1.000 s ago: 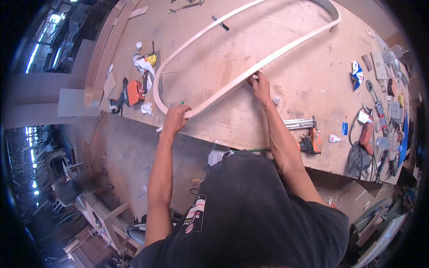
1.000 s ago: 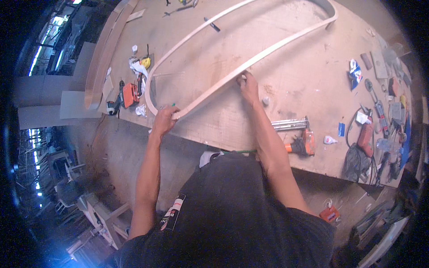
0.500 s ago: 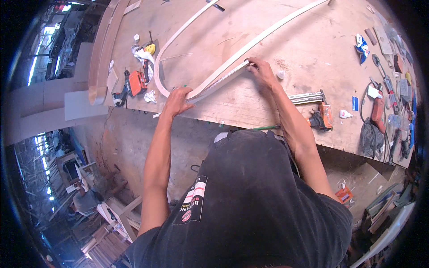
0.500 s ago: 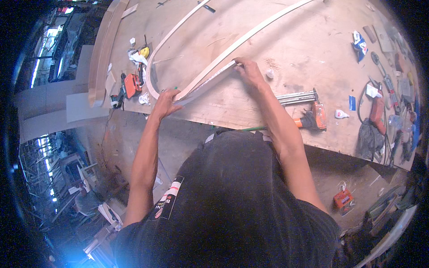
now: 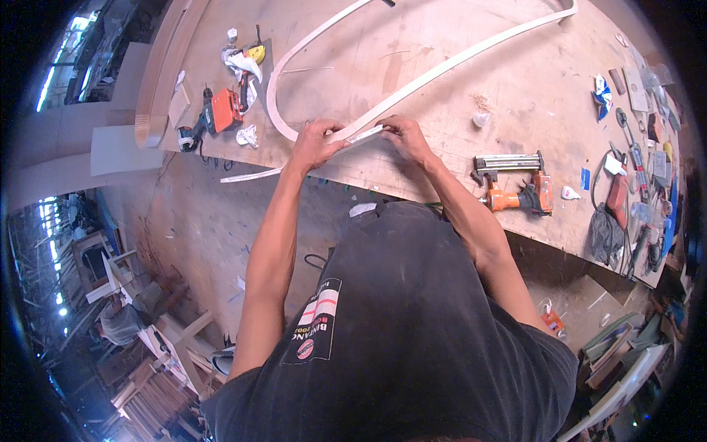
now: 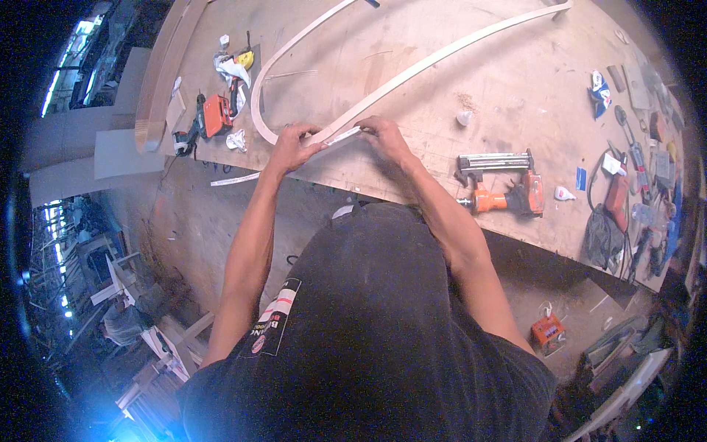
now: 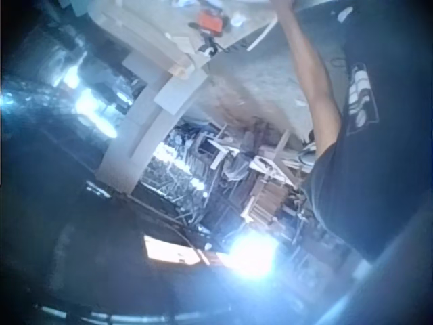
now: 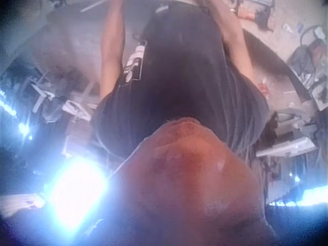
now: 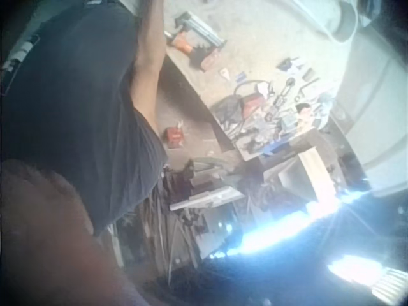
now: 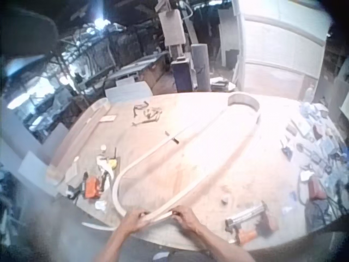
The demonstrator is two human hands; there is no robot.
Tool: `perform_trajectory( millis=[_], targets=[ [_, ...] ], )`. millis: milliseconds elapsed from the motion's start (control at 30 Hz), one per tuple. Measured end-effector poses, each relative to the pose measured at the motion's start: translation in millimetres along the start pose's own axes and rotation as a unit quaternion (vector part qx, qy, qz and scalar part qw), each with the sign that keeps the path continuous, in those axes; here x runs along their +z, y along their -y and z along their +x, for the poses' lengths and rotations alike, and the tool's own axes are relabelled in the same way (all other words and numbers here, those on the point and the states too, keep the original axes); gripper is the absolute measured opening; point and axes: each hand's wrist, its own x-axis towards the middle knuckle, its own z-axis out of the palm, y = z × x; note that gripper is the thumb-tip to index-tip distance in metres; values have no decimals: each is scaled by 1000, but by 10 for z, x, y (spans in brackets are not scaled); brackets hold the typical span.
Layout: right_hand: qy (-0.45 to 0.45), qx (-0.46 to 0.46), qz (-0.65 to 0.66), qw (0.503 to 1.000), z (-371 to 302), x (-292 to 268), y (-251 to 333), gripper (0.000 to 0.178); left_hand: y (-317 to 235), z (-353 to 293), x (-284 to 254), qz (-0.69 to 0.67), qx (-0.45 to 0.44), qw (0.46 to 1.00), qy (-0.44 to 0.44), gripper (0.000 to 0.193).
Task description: The person handles a curved wooden frame and a slatted wooden piece on a workbench. They use a sanding block to smooth the slatted piece, then align and fit the slatted piece into the curved frame. The person repeatedly adjusts the fit of the components.
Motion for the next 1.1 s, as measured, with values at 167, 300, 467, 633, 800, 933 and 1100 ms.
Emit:
perform_trajectory(
  millis=[167,300,467,633,800,933,1100],
  targets=[
    [28,-14,-12,999,3,183,147,28,109,4,53,-22,32,999,-8,41],
    [26,-8,6,1000,4,320,225,27,21,-20,13,-20,3,1000,6,39],
    [33,-11,-5,999,36,400,171,26,50,-61,66,-15,16,1000,-2,40],
    [45,-26,-31,998,137,405,41,27,65,-59,92,-8,16,1000,0,42],
    [39,-49,-42,997,192,441,-91,27,99,-64,148,-9,41,999,-26,42],
    [48,-59,-25,997,231,448,-122,26,138,-67,202,-26,68,996,-52,38],
    [71,-17,22,997,247,427,-78,27,125,-88,274,-25,91,990,-101,33]
  ],
)
